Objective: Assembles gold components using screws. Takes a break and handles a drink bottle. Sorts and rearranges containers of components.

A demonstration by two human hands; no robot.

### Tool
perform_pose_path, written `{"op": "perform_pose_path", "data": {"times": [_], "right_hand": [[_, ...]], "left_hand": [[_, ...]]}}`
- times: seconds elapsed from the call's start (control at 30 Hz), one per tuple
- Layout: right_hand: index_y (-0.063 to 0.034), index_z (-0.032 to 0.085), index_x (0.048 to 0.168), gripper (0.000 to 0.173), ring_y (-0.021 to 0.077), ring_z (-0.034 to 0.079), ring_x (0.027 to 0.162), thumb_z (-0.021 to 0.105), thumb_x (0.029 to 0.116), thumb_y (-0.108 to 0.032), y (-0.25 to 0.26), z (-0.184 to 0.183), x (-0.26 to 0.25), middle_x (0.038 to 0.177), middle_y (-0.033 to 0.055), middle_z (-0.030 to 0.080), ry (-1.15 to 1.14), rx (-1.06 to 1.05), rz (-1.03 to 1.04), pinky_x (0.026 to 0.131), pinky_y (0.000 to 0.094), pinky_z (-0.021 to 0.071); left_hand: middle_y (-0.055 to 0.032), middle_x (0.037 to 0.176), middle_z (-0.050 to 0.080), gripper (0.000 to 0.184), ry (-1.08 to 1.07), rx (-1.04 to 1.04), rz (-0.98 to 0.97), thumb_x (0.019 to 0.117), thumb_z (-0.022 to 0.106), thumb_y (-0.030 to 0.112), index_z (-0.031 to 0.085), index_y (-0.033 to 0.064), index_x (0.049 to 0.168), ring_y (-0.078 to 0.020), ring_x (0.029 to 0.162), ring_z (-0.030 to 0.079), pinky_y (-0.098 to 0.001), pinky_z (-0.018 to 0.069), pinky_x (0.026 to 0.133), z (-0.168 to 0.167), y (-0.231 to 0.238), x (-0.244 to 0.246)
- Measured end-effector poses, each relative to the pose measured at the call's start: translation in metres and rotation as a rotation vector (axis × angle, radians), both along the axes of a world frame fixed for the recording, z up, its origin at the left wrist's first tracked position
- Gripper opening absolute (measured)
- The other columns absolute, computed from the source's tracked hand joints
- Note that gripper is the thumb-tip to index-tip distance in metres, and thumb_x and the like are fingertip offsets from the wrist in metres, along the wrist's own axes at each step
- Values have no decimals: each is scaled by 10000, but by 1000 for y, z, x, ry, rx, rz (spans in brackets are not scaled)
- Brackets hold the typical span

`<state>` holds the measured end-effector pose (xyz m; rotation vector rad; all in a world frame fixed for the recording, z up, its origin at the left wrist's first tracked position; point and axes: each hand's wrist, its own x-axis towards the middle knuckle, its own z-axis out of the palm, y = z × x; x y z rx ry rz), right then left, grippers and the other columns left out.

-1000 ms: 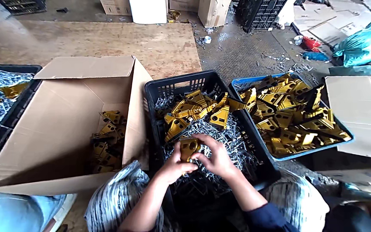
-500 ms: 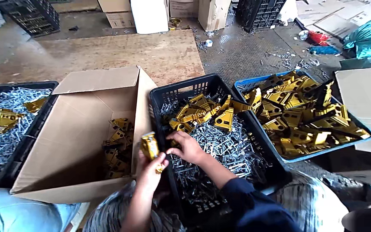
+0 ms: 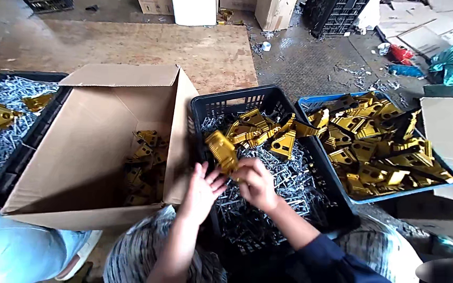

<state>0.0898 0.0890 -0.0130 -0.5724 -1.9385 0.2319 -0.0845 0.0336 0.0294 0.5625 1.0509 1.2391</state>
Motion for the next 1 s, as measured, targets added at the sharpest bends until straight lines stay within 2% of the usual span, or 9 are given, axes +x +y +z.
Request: {"op": "perform_pose_path", "data": {"times": [0.03,0.13,0.2,0.27,0.4,0.5,0.63,0.9,1.0], "right_hand": [[-66,675,984,76,203,693,966,600,976,-71,-8,-1,-2,1114,165,671,-22,-5,67,802,316,607],[-39,714,1063,169,226,719,913,679,936,-145,-10,-19,3,1089,153,712,-200,-228,-31,746,362,622],[-95,750,1177,347,345,659,1137,741,902,-306,-5,-27,12,1236,169,683,-589,-574,-175,934,525,556],[-137,783,1160,283,399,611,1206,690,928,-269,-5,-46,14,1275,169,678,-777,-661,-224,972,592,496],[-98,807,955,149,303,698,995,699,932,-199,-20,-68,27,1032,132,743,-316,-426,-247,879,463,576],[-4,772,955,124,132,711,920,719,928,-113,-29,-43,29,999,97,737,153,-608,-123,842,283,603],[-31,699,933,165,125,716,700,561,973,49,-40,19,23,812,52,743,814,-1068,186,721,300,627],[-35,669,868,221,107,694,615,504,992,46,-48,44,25,713,55,716,937,-1158,263,652,261,612],[-26,662,882,194,122,697,623,520,988,53,-49,40,21,711,64,717,912,-1149,234,663,276,615]], "left_hand": [[-129,1302,626,784,-45,37,14,992,402,651,319,50,1489,-223,1135,660,-416,566,944,-2,1,7],[-134,1084,703,237,-102,79,349,1056,471,135,549,4,1238,-236,989,709,-420,587,909,-3,11,15],[-114,1059,666,267,5,136,499,979,529,-24,531,1,1245,-221,926,699,-443,601,877,0,19,13],[-133,1140,594,450,79,166,506,930,589,-51,441,10,1351,-228,930,678,-449,617,843,4,21,12],[-106,1371,477,793,109,141,351,893,547,10,175,174,1575,-172,1007,614,-356,553,814,1,18,16],[-90,1278,558,714,97,198,226,889,582,22,278,133,1525,-153,991,636,-329,566,817,-10,14,22],[-133,1240,621,574,-27,69,135,965,606,55,335,126,1466,-135,753,650,-246,542,600,-9,10,36],[-92,1001,609,547,-134,35,96,1009,583,95,298,183,1468,-144,719,643,-261,555,587,-9,12,38],[-101,1088,608,869,-130,100,-77,847,726,60,193,188,1521,-170,816,668,-308,595,699,-14,7,35]]}}
